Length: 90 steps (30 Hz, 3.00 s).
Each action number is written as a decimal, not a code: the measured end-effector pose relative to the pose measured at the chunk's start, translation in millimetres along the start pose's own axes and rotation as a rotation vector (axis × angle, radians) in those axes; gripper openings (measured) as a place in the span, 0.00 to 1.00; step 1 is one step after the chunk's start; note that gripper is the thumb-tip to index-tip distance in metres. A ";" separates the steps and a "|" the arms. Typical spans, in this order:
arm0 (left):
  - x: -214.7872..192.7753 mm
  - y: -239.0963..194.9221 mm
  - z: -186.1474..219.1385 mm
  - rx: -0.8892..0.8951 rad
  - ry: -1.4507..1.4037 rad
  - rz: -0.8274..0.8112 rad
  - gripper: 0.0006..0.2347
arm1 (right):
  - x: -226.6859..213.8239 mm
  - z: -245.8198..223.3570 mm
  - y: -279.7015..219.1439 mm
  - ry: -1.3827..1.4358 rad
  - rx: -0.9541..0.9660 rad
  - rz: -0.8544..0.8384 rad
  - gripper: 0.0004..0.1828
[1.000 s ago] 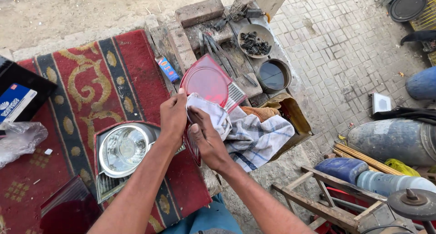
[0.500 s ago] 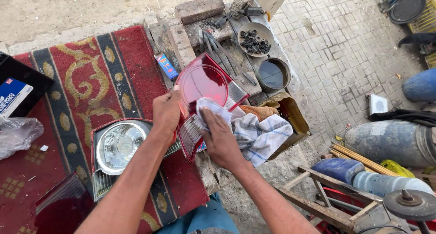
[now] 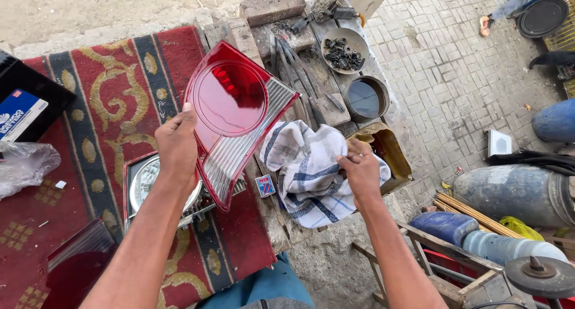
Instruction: The person wipes a red car tail light with a white cloth, cleaning both the front and back surfaces. They rotate the tail light to access different areas and continue wiping until the surface appears clean.
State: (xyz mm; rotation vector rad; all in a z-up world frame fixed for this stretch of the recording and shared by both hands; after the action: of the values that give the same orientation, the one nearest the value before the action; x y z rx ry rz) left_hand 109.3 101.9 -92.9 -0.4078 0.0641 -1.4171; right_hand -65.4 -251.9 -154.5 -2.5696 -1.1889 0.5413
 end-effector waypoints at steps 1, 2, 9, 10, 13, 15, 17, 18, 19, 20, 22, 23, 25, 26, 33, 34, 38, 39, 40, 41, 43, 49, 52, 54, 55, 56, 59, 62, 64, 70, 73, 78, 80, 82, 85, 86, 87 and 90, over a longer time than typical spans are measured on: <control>-2.4 0.7 -0.5 0.000 -0.001 0.004 0.15 | 3.0 -7.8 -3.9 -0.002 0.000 -0.004 0.37; -3.9 1.9 0.2 0.009 -0.010 -0.004 0.15 | 2.8 -21.5 -7.8 -0.305 -0.087 0.068 0.40; -12.0 8.4 -7.6 0.035 -0.046 0.006 0.14 | 47.9 -55.8 -6.4 -0.937 -0.756 0.065 0.15; -12.1 7.8 -5.4 0.037 -0.046 0.006 0.14 | 51.0 -56.6 -6.3 -0.936 -0.757 0.066 0.15; -6.2 -1.3 8.7 0.050 -0.052 0.015 0.13 | 50.6 -38.4 10.8 -0.901 -0.591 -0.008 0.27; 4.3 -16.9 27.3 0.033 -0.102 0.028 0.13 | 41.3 -8.4 36.3 -0.997 -0.475 -0.023 0.30; -5.5 -5.3 14.0 0.044 -0.078 0.012 0.13 | 39.4 -10.0 28.7 -0.937 -0.358 -0.092 0.30; -7.6 -0.1 6.4 0.052 -0.060 -0.007 0.14 | 35.6 -8.2 25.9 -0.880 -0.241 -0.154 0.30; -6.1 0.0 5.8 0.050 -0.063 -0.007 0.14 | 28.3 -8.9 31.9 -0.883 -0.242 -0.153 0.30; -5.5 -0.6 4.9 0.050 -0.059 -0.014 0.14 | 21.9 -12.7 35.0 -0.852 -0.323 -0.126 0.23; 0.6 -9.7 12.6 0.050 -0.057 -0.021 0.14 | 9.4 -27.6 29.8 -0.820 -0.405 -0.098 0.23; 6.1 -18.7 21.2 0.051 -0.059 -0.020 0.14 | 4.7 -36.7 22.0 -0.798 -0.380 -0.138 0.27; 12.1 -32.6 31.7 0.048 -0.055 -0.020 0.14 | 3.3 -48.1 4.1 -0.773 -0.349 -0.177 0.32; 16.4 -35.6 34.7 0.058 -0.046 -0.024 0.15 | 14.3 -52.8 -6.0 -0.794 -0.406 -0.332 0.34; 36.6 -50.4 47.4 0.056 -0.020 -0.043 0.16 | 16.0 -36.8 6.0 -0.487 -0.616 -0.366 0.03; 33.7 -42.8 41.4 0.057 -0.019 -0.044 0.16 | 15.5 -47.0 -1.6 -0.485 -0.615 -0.366 0.03; 25.6 -22.1 16.8 0.039 -0.061 -0.053 0.15 | -10.2 -45.4 11.6 -0.749 -0.339 -0.251 0.12; 24.1 -18.5 11.9 0.042 -0.060 -0.054 0.15 | -17.9 -40.9 22.4 -0.913 -0.334 -0.232 0.20; 26.7 -24.3 19.6 0.044 -0.061 -0.051 0.15 | -21.4 -42.3 22.1 -0.913 -0.337 -0.235 0.20; 28.6 -29.9 27.3 0.046 -0.067 -0.037 0.15 | -24.3 -39.8 22.4 -1.055 -0.305 -0.257 0.23; 31.1 -37.5 32.5 0.045 -0.074 -0.021 0.15 | -30.9 -26.0 27.2 -1.198 -0.270 -0.281 0.25; 31.0 -28.7 25.5 0.060 -0.042 -0.081 0.17 | -30.5 -25.7 27.9 -1.305 -0.095 -0.243 0.18; 35.0 -33.9 33.8 0.048 -0.057 -0.081 0.17 | -13.8 -66.9 -0.6 -0.932 -0.041 -0.370 0.13; 38.5 -35.9 39.9 0.033 -0.078 -0.079 0.17 | -7.7 -99.8 -10.4 -0.291 0.005 -0.350 0.09; 38.0 -35.1 40.7 0.036 -0.078 -0.080 0.17 | -4.5 -96.9 -1.5 -0.289 0.003 -0.351 0.09; 38.0 -34.9 41.3 0.042 -0.082 -0.078 0.16 | -2.9 -99.4 6.7 -0.175 -0.075 -0.335 0.18; 42.2 -46.0 54.4 0.057 -0.068 -0.067 0.17 | -15.2 -96.2 23.5 -0.401 -0.180 -0.159 0.37; 32.5 -36.6 37.0 0.054 -0.052 -0.021 0.18 | -22.3 -83.3 11.6 -0.868 -0.167 -0.048 0.33; 22.5 -28.3 22.4 0.044 -0.051 0.009 0.18 | -9.0 -66.4 -4.6 -0.995 -0.127 -0.100 0.26; 21.0 -22.5 10.9 0.054 -0.036 -0.001 0.18 | 82.4 46.7 -52.6 -0.860 0.276 -0.830 0.31; 17.7 -17.7 7.0 0.063 -0.021 -0.002 0.18 | 114.3 59.8 -54.1 -0.798 -0.003 -0.651 0.30; 9.5 -16.0 0.2 0.071 0.008 -0.005 0.19 | 132.2 17.7 -80.0 -1.010 0.040 -0.387 0.52; 10.6 -15.3 -1.4 0.072 0.013 -0.012 0.19 | 135.1 67.9 -55.7 -0.927 -0.017 -0.381 0.37; 11.5 -14.1 -2.4 0.073 0.015 -0.021 0.19 | 128.0 80.3 -41.8 -0.847 -0.074 -0.372 0.22; 10.3 -14.4 -3.1 0.074 0.009 -0.026 0.19 | 100.2 53.1 -36.5 -0.427 0.110 -0.448 0.12; 10.2 -14.7 -2.7 0.075 0.007 -0.030 0.19 | 87.3 41.1 -31.9 -0.278 0.159 -0.416 0.10; 10.5 -15.2 -2.2 0.077 0.005 -0.034 0.19 | 74.2 29.0 -27.4 -0.130 0.207 -0.383 0.10; 28.1 -43.6 33.2 0.106 -0.002 0.038 0.16 | 88.9 31.5 -37.1 -0.608 0.126 -0.486 0.15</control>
State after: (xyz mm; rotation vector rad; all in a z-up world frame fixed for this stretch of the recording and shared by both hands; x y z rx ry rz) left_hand 82.1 78.4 -42.9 -0.3191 -0.0052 -1.3762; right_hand -51.1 -157.5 -188.6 -1.9443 -1.8180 1.2683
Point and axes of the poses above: each hand's wrist, its own y-axis towards the middle knuckle, its own x-axis out of the palm, z = x × y, the point moved 6 cm from there along y, towards the middle knuckle, and after that the axes turned 3 degrees about -y, right-handed, at the moved point
